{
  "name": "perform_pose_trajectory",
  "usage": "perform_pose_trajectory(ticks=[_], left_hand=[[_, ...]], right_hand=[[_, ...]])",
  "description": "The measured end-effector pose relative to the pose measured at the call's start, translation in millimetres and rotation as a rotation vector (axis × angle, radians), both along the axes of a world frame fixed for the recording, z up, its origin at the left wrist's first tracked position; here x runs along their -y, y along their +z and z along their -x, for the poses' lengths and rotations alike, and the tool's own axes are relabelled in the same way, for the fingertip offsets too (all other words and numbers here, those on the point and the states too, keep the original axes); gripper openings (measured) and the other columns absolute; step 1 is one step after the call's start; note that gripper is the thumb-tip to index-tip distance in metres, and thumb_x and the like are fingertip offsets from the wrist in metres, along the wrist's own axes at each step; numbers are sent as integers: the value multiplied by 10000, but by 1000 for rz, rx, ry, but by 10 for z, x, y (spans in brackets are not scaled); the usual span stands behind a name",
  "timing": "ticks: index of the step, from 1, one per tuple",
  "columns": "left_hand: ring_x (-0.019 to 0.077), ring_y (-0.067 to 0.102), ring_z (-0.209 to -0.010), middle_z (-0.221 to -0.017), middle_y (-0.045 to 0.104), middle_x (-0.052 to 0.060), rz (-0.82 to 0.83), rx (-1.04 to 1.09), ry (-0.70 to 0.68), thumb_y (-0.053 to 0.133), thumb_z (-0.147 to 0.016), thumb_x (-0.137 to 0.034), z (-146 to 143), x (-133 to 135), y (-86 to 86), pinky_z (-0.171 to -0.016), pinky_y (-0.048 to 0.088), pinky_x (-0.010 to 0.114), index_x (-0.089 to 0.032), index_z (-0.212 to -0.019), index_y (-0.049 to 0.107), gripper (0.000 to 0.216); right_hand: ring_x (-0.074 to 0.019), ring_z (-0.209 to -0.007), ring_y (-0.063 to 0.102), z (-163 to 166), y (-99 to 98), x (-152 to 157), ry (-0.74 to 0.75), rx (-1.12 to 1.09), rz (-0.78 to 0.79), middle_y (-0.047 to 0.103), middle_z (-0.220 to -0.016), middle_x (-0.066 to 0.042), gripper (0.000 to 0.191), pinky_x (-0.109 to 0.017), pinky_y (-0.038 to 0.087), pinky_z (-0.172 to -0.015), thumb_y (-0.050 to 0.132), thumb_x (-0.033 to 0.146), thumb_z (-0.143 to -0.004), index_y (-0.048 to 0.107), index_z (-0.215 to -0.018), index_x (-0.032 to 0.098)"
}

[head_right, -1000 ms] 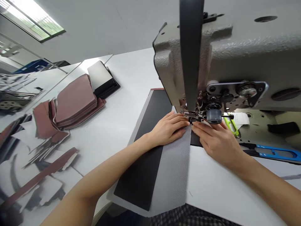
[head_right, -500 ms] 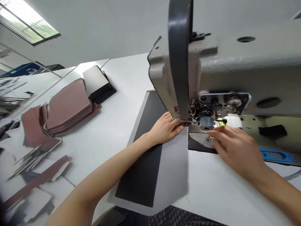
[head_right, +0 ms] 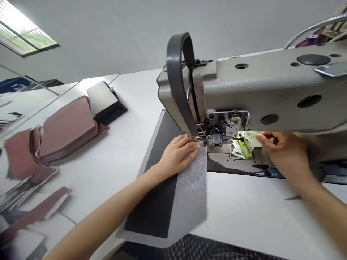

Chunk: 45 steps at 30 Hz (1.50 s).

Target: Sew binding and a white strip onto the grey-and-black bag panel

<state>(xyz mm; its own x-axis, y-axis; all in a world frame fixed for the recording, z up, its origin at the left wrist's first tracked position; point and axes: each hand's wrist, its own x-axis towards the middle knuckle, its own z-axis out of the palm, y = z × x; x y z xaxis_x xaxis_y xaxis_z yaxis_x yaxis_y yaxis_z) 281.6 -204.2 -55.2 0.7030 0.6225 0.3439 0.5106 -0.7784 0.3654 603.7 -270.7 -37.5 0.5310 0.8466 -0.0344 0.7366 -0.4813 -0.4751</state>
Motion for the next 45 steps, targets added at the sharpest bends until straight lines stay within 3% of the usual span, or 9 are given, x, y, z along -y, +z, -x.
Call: perform_pose_trajectory(ticks=[4,7,9,12,15,20,25,31,45], left_hand=[[222,643,-1199,-1308,673,86,430,287,-28,680,-938,-325,-127,366,201,-1011,548,366,-237,-1239,637,317],[221,687,-1136,-1316,679,107,730,324,-79,820,-820,-345,-187,538,282,-952,584,343,-249,-1389,513,653],[181,730,-945,-1096,757,71,785,286,-27,784,-854,-312,-154,552,262,-821,596,287,-215,-1231,612,425],[130,692,-746,-853,741,-5,590,204,190,741,-871,-271,-53,427,150,-691,556,240,-198,-950,669,129],[119,658,-706,-813,704,-36,345,102,279,733,-867,-258,-32,218,13,-673,532,239,-215,-973,663,134],[215,651,-978,-993,735,55,-95,-46,176,655,-953,-297,-138,30,-131,-850,526,331,-196,-1096,660,175],[176,691,-1045,-1122,773,28,-276,-160,-45,451,-1053,-218,-40,118,-180,-957,511,338,-198,-1081,687,238],[185,645,-1265,-1331,703,51,-274,-165,-115,425,-1078,-294,77,154,-201,-1168,452,399,-189,-1233,685,321],[200,570,-1362,-1403,652,75,-50,-151,-103,429,-1071,-335,66,70,-145,-1201,423,438,-202,-1301,640,340]], right_hand=[[-190,-652,574,298,42,420,228,-106,-360,664,-784,-31,355,-321,405,-582,656,596,-870,686,-815,247],[-178,-654,593,676,26,561,620,-403,-254,643,-755,-17,352,-284,454,-536,607,545,-948,660,-763,249],[-156,-612,571,862,-11,552,718,-457,-188,632,-742,0,330,-267,458,-504,577,513,-980,666,-795,255],[-131,-607,580,948,-87,458,754,-324,-230,680,-898,4,225,-257,470,-508,556,452,-1003,692,-988,274],[-109,-594,596,891,-168,362,831,-102,-342,692,-1046,-9,214,-264,475,-530,496,351,-1030,664,-1121,254],[-134,-731,672,789,-273,256,901,180,-462,706,-1084,-7,231,-273,491,-604,452,252,-1042,661,-1140,230],[-126,-726,657,772,-322,145,978,284,-483,701,-1024,-12,269,-260,487,-617,436,210,-1041,690,-1128,228],[-156,-831,652,823,-344,8,1075,324,-543,684,-989,-29,375,-292,533,-730,428,92,-974,707,-1185,227],[-200,-902,623,805,-540,-52,1058,331,-481,653,-1056,-86,409,-377,498,-857,441,70,-964,676,-1266,214]])
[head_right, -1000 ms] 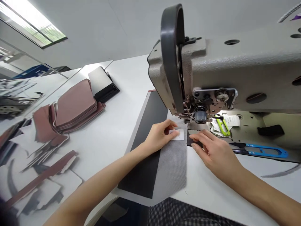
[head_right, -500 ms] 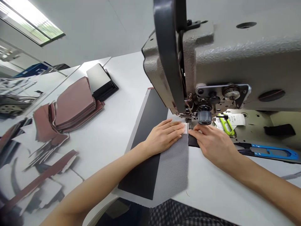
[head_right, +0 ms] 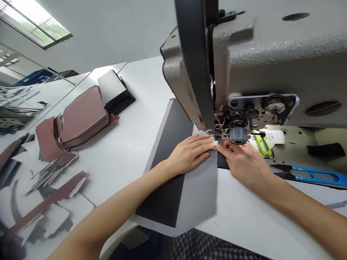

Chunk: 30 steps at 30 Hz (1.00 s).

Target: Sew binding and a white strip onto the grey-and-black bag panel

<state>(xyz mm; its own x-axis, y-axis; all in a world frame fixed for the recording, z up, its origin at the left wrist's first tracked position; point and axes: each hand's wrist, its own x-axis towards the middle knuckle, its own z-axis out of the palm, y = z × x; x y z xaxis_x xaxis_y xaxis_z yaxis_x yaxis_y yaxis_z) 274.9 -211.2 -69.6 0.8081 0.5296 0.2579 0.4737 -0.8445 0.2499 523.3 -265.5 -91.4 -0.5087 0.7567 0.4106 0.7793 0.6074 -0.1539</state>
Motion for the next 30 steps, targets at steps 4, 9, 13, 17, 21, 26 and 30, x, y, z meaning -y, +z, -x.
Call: perform_pose_trajectory(ticks=[4,9,13,17,21,26,30], left_hand=[[204,616,-1297,-1357,681,75,18,-15,1,435,-1063,-304,-45,-167,-11,-1184,425,445,-204,-1194,680,295],[210,666,-1182,-1199,741,89,2,-26,36,446,-1057,-312,-108,-337,-26,-1105,466,386,-182,-1180,686,299],[202,688,-1094,-1144,746,83,-56,-7,25,451,-1048,-294,-102,-370,-30,-1082,469,380,-179,-1189,683,295],[228,657,-1130,-1098,750,77,-188,26,10,472,-1036,-279,-88,-382,-45,-1063,470,397,-191,-1173,699,279],[246,656,-1081,-1097,754,93,-278,58,11,506,-1019,-255,-97,-292,-3,-975,502,399,-163,-1094,724,249],[233,662,-1050,-1169,746,83,62,206,57,511,-1006,-235,-54,137,201,-914,519,390,-180,-1099,724,239],[183,689,-949,-1101,748,105,993,476,180,510,-1021,-381,-134,559,338,-874,545,327,-170,-1123,720,315]], right_hand=[[-213,-902,641,-28,-42,-51,-18,-2,-28,670,-1023,-83,378,-374,492,-807,466,109,-977,671,-1279,206],[-195,-854,643,10,70,-9,17,-36,-64,676,-972,-65,320,-341,482,-770,468,92,-971,712,-1148,200],[-176,-815,632,-58,279,213,53,77,-71,661,-949,-55,309,-320,485,-746,453,61,-940,700,-1078,187],[-199,-739,603,-518,538,430,-126,294,-145,678,-997,-75,364,-356,400,-592,390,26,-896,678,-1022,209],[-224,-567,425,-1123,741,403,-295,428,-178,472,-627,-87,397,-399,253,-536,299,48,-905,498,-625,247],[-195,-556,437,-1221,791,397,-233,381,-172,506,-640,-74,481,-387,236,-513,286,190,-1024,487,-590,241],[-154,-609,589,-649,785,697,-53,-31,-63,631,-758,-6,213,-308,387,-514,490,314,-1023,665,-1141,282]])
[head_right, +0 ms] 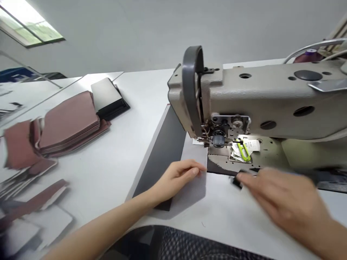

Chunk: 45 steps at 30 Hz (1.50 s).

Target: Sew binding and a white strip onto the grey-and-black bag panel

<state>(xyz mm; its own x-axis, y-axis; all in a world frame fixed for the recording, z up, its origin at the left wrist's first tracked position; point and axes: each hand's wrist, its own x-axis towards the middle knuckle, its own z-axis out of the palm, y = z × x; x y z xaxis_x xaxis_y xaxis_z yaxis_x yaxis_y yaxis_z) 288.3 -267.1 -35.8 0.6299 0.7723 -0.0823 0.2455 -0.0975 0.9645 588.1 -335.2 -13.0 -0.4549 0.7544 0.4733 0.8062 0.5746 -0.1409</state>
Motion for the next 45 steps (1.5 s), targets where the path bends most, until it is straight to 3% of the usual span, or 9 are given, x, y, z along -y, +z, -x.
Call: perform_pose_trajectory(ticks=[3,7,12,18,21,24,28,40,45], left_hand=[[145,680,-795,-985,747,94,595,205,-54,688,-906,-504,-126,193,-18,-819,549,306,-160,-1173,701,436],[136,653,-754,-847,717,51,742,266,14,899,-668,-443,-188,274,-109,-842,523,313,-131,-977,741,467],[111,583,-695,-714,639,-4,519,187,123,824,-695,-284,-165,204,-90,-733,474,254,-141,-836,702,235],[123,603,-703,-745,666,6,219,46,169,721,-841,-307,-163,-54,-89,-688,479,235,-145,-856,708,164],[142,636,-735,-798,708,12,-44,-93,197,672,-900,-286,-144,-211,-127,-701,506,247,-159,-873,713,136],[196,646,-884,-953,736,47,-484,-313,170,614,-957,-263,-95,-344,-165,-816,539,321,-172,-967,724,143],[249,588,-1107,-1258,688,89,-876,-475,30,532,-1014,-263,27,-420,-239,-965,529,407,-183,-1252,661,283],[283,467,-1362,-1440,623,35,-1060,-574,-186,372,-1087,-333,117,-415,-293,-1105,415,460,-188,-1346,628,392],[244,516,-1339,-1429,628,68,-1068,-591,-231,382,-1079,-312,98,-442,-279,-1114,423,432,-186,-1332,629,375]], right_hand=[[-142,-723,673,493,-51,185,263,-329,255,711,-894,-2,207,-237,511,-623,493,168,-985,623,-1115,264],[-131,-669,654,833,-211,222,96,-588,478,694,-831,24,55,-214,525,-595,608,315,-958,630,-964,265],[-173,-690,670,846,-323,29,-240,-728,721,716,-849,-5,286,-241,526,-560,697,474,-838,672,-1017,252],[-169,-593,575,799,-336,-338,-272,-573,810,642,-668,27,314,-279,435,-548,652,570,-827,708,-824,261],[-200,-690,603,769,-422,-511,-257,-397,635,663,-721,0,402,-308,433,-629,519,602,-930,693,-811,261],[-240,-814,610,765,-567,-687,-299,-192,377,676,-787,-54,488,-368,401,-758,353,521,-1015,619,-726,230],[-192,-634,546,806,-721,-865,-346,-117,367,614,-659,-30,413,-347,327,-691,365,398,-1015,563,-701,218],[-208,-611,578,860,-763,-952,-332,40,262,654,-679,-65,304,-342,332,-631,430,282,-955,583,-707,194],[-285,-967,654,776,-743,-785,-205,31,144,722,-1034,-126,277,-413,467,-847,455,312,-997,691,-1042,173]])
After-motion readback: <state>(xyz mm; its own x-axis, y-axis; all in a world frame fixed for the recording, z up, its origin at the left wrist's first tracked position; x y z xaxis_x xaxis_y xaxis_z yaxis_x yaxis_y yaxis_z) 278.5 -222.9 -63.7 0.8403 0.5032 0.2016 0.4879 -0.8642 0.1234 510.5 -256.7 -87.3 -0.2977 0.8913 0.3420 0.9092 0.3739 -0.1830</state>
